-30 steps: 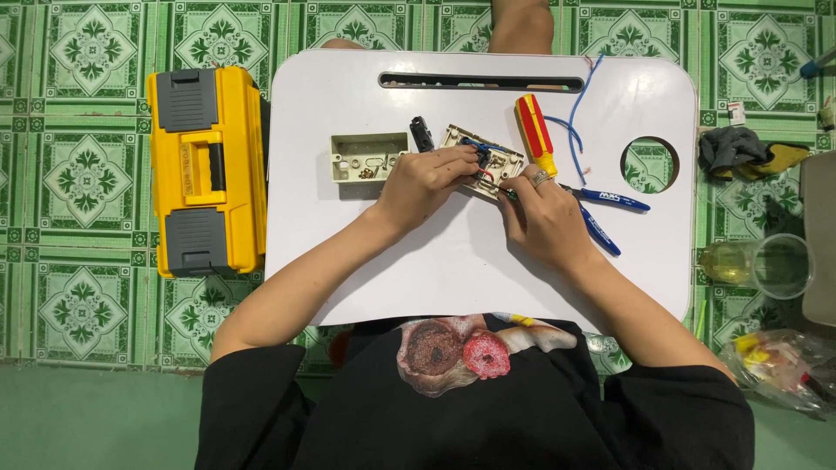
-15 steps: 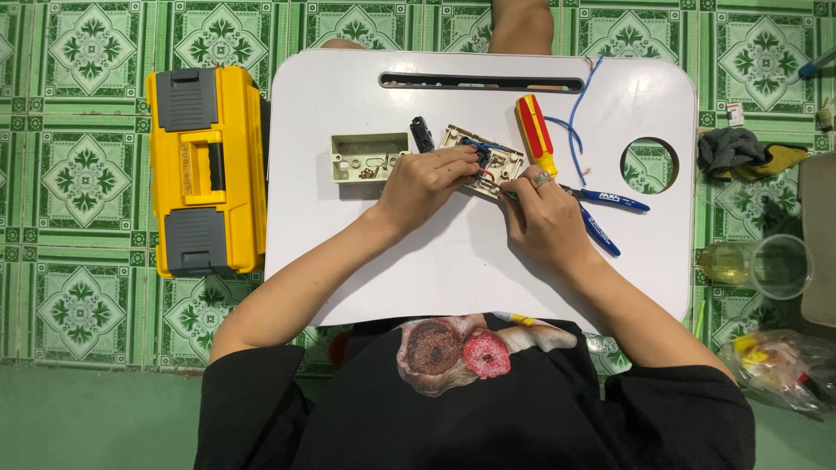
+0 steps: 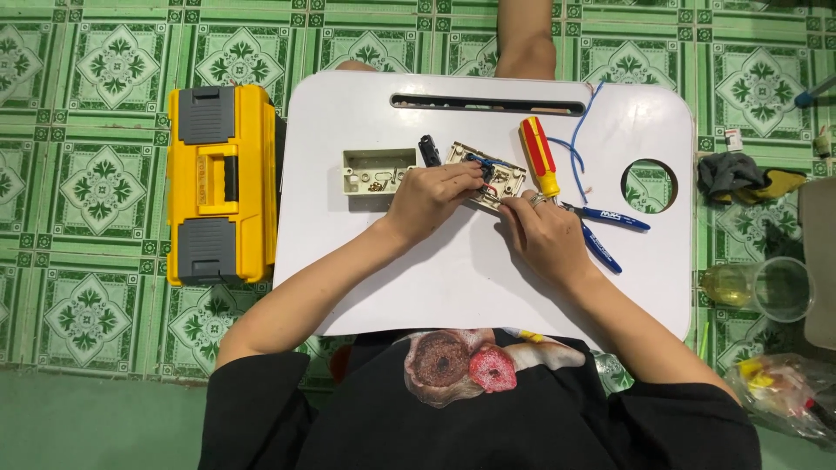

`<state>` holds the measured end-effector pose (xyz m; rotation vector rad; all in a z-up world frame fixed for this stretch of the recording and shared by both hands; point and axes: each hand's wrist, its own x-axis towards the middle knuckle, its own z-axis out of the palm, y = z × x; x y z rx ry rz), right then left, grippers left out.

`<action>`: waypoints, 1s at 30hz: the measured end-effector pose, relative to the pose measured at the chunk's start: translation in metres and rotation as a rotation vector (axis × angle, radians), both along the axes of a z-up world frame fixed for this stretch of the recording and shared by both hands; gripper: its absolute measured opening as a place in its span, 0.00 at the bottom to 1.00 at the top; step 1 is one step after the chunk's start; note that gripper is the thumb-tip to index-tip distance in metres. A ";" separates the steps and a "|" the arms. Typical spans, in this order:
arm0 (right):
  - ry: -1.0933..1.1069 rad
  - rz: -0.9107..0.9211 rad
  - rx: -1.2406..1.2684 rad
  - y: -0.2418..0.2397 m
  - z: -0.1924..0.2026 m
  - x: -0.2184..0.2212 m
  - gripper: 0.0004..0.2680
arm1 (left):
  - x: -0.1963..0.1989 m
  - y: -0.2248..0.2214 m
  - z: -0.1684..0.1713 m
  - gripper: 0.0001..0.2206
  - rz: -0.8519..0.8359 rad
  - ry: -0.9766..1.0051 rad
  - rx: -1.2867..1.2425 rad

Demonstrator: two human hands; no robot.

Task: Assembling and wiring electrical switches into a plastic housing using a screwdriver and pliers.

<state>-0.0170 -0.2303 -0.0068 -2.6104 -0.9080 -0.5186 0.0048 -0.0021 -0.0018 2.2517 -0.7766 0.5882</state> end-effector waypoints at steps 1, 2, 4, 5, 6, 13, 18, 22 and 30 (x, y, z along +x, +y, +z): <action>-0.004 -0.001 -0.001 0.002 0.000 -0.002 0.05 | 0.000 0.000 0.001 0.03 -0.001 -0.004 -0.001; 0.053 -0.020 0.026 0.003 0.000 -0.004 0.06 | -0.001 0.000 0.003 0.03 0.005 0.001 0.018; 0.102 -0.038 0.048 0.006 0.005 -0.006 0.09 | 0.000 -0.001 0.004 0.03 0.014 -0.002 0.032; 0.130 -0.039 0.031 0.006 0.008 -0.007 0.09 | 0.000 -0.001 0.003 0.03 0.012 -0.002 0.019; 0.157 -0.041 0.014 0.007 0.012 -0.008 0.09 | -0.001 -0.001 0.002 0.03 0.009 -0.002 0.007; 0.036 0.022 -0.007 -0.003 0.006 0.002 0.04 | 0.001 -0.001 -0.005 0.01 0.007 -0.009 0.018; 0.020 0.051 -0.007 -0.008 -0.007 0.008 0.05 | 0.002 -0.001 -0.004 0.01 0.019 -0.026 0.050; 0.040 0.055 -0.036 -0.008 -0.007 0.009 0.05 | 0.002 -0.002 -0.001 0.01 0.021 -0.024 0.039; 0.032 0.020 -0.027 -0.006 -0.008 0.003 0.04 | -0.001 -0.002 0.005 0.01 0.010 -0.009 0.032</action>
